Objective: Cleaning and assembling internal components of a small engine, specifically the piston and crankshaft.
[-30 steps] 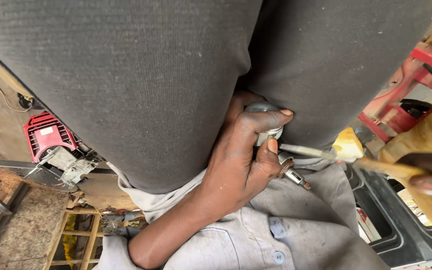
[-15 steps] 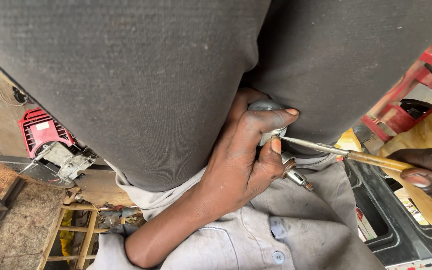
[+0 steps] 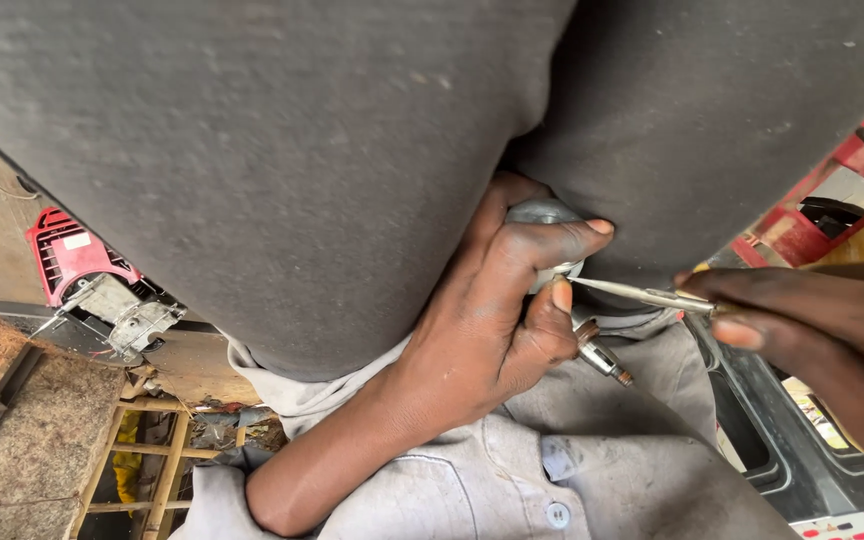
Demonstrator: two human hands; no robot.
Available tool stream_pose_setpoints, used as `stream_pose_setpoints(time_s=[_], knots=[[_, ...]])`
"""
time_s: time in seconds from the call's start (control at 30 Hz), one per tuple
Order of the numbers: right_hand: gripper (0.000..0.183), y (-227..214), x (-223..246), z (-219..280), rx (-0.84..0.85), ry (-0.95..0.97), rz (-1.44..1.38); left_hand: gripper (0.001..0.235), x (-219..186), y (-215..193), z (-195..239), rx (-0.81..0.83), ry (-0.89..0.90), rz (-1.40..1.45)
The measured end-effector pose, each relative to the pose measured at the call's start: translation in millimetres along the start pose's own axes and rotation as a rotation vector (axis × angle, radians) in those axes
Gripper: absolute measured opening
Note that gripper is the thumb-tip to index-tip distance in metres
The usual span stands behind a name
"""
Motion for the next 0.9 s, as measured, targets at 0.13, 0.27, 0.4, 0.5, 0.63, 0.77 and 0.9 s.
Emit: stream_pose_setpoints(time_s=[0.13, 0.27, 0.4, 0.5, 0.63, 0.77, 0.9], knots=[[0.037, 11, 109, 0, -0.034, -0.003, 0.041, 0.021, -5, -4, -3, -0.045, 0.048, -0.123], [0.023, -13, 176, 11, -0.423, -0.198, 0.155, 0.027, -16, -6, -9, -0.094, 0.14, -0.21], [0.021, -7, 184, 7, -0.377, -0.107, 0.31, 0.022, -13, -8, -8, -0.089, 0.084, -0.214], [0.027, 1, 180, 10, -0.388, -0.059, 0.394, 0.023, -17, -12, -13, -0.03, -0.036, -0.088], [0.023, 0, 186, 17, -0.562, -0.138, 0.376, 0.027, -18, -19, -14, 0.024, -0.048, -0.11], [0.023, 10, 177, 15, -0.557, -0.085, 0.442, 0.022, -12, -15, -12, 0.057, -0.113, -0.058], [0.021, 17, 174, 16, -0.499, -0.058, 0.456, 0.023, -9, -6, -18, 0.043, -0.345, 0.167]])
Point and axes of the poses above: each hand's wrist, its own z-axis away from the middle knuckle, its own y-axis out of the palm, x = y × z, the point moved 7 cm from there along -z, towards the middle knuckle, and after that the axes turned 10 degrees about z, right-handed, at the moved point
